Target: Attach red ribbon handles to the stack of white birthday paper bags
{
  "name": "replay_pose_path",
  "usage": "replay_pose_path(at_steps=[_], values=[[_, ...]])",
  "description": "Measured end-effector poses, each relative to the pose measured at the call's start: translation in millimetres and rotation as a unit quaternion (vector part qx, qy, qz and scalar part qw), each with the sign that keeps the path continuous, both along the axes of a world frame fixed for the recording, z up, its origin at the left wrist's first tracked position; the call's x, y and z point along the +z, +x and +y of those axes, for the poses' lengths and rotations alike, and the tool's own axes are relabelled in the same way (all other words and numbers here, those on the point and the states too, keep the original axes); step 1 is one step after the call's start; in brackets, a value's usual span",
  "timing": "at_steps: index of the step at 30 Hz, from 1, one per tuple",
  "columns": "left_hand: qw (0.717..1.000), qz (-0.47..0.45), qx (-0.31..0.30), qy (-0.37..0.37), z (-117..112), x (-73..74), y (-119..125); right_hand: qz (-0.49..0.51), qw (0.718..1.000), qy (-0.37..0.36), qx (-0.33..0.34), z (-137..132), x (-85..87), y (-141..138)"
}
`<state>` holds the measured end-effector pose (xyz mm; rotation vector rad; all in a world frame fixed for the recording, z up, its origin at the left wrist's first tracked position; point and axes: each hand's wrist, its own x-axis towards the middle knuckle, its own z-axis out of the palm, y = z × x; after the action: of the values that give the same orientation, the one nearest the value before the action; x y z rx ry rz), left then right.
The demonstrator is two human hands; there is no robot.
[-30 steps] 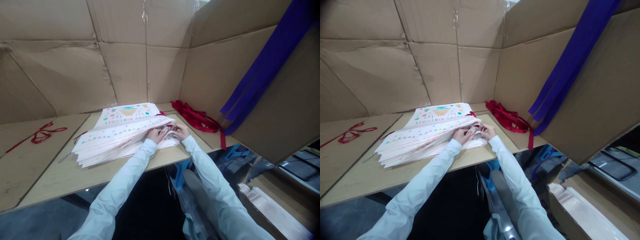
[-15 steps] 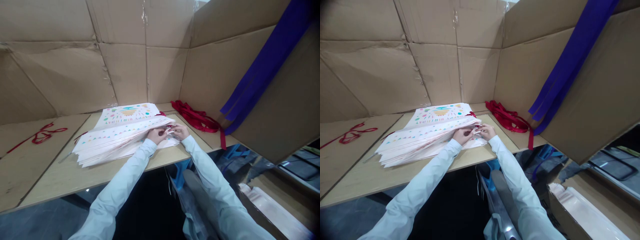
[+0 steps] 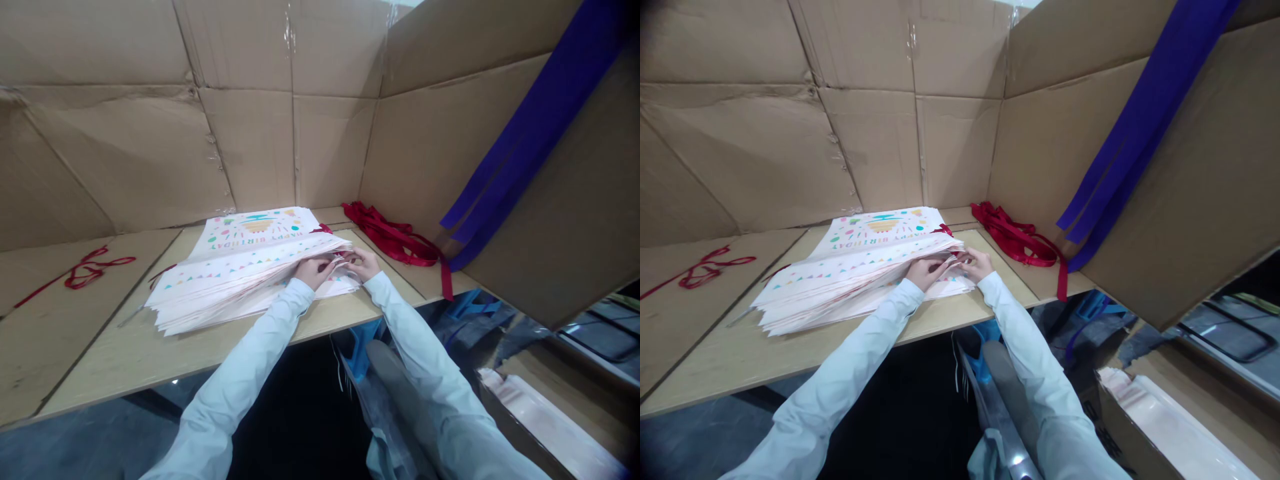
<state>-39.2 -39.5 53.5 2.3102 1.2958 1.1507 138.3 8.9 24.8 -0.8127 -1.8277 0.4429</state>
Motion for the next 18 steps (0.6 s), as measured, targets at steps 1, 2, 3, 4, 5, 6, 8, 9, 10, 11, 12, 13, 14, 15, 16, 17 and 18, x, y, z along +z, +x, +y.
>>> replay_pose_path(at_steps=[1, 2, 3, 4, 5, 6, 8, 9, 10, 11, 12, 13, 14, 15, 16, 17, 18], values=[[1.0, 0.003, 0.001, 0.001, 0.0, 0.3, -0.1, 0.003, 1.0, -0.007, 0.004, -0.4, -0.5, 0.0], [1.0, 0.008, 0.001, 0.002, 0.1, 0.5, -0.3, 0.007, 1.0, -0.013, 0.008, -0.7, -1.1, 0.0], [1.0, 0.012, 0.001, 0.001, 0.2, 0.7, -0.4, 0.009, 1.0, -0.017, 0.011, -0.8, -1.7, -0.1], [1.0, 0.016, 0.001, -0.001, 0.4, 0.9, -0.5, 0.009, 1.0, -0.018, 0.014, -0.7, -2.2, -0.3], [1.0, 0.019, 0.002, -0.003, 0.5, 1.0, -0.6, 0.006, 1.0, -0.017, 0.015, -0.4, -2.7, -0.5], [1.0, 0.021, 0.002, -0.004, 0.5, 1.2, -0.7, 0.004, 1.0, -0.015, 0.014, 0.1, -3.0, -0.7], [1.0, 0.02, 0.002, -0.002, 0.5, 1.3, -0.9, 0.001, 1.0, -0.014, 0.011, 1.2, -3.3, -1.1], [1.0, 0.016, 0.001, -0.001, 0.5, 1.2, -0.9, 0.001, 1.0, -0.015, 0.011, 1.6, -3.3, -1.2], [1.0, 0.011, -0.002, -0.002, 0.6, 0.9, -1.0, 0.001, 1.0, -0.018, 0.012, 2.0, -3.2, -1.3], [1.0, 0.006, -0.006, -0.006, 0.6, 0.6, -1.1, 0.001, 1.0, -0.02, 0.013, 2.2, -3.0, -1.3], [1.0, 0.001, -0.008, -0.009, 0.7, 0.2, -1.2, 0.0, 1.0, -0.023, 0.014, 2.2, -2.9, -1.3], [1.0, -0.001, -0.009, -0.013, 0.7, -0.2, -1.3, -0.001, 1.0, -0.025, 0.014, 2.1, -2.9, -1.2], [1.0, -0.002, -0.009, -0.014, 0.7, -0.4, -1.4, -0.001, 1.0, -0.027, 0.013, 2.0, -2.9, -1.2], [1.0, -0.002, -0.008, -0.014, 0.6, -0.5, -1.4, 0.0, 1.0, -0.028, 0.012, 1.9, -3.1, -1.1], [1.0, -0.002, -0.006, -0.011, 0.4, -0.3, -1.4, 0.001, 0.999, -0.029, 0.012, 1.8, -3.3, -1.1], [1.0, -0.002, -0.003, -0.007, 0.1, 0.0, -1.3, 0.002, 0.999, -0.03, 0.012, 1.8, -3.6, -1.2], [1.0, -0.001, 0.0, -0.004, -0.1, 0.4, -1.2, 0.003, 0.999, -0.03, 0.012, 1.9, -3.9, -1.2]])
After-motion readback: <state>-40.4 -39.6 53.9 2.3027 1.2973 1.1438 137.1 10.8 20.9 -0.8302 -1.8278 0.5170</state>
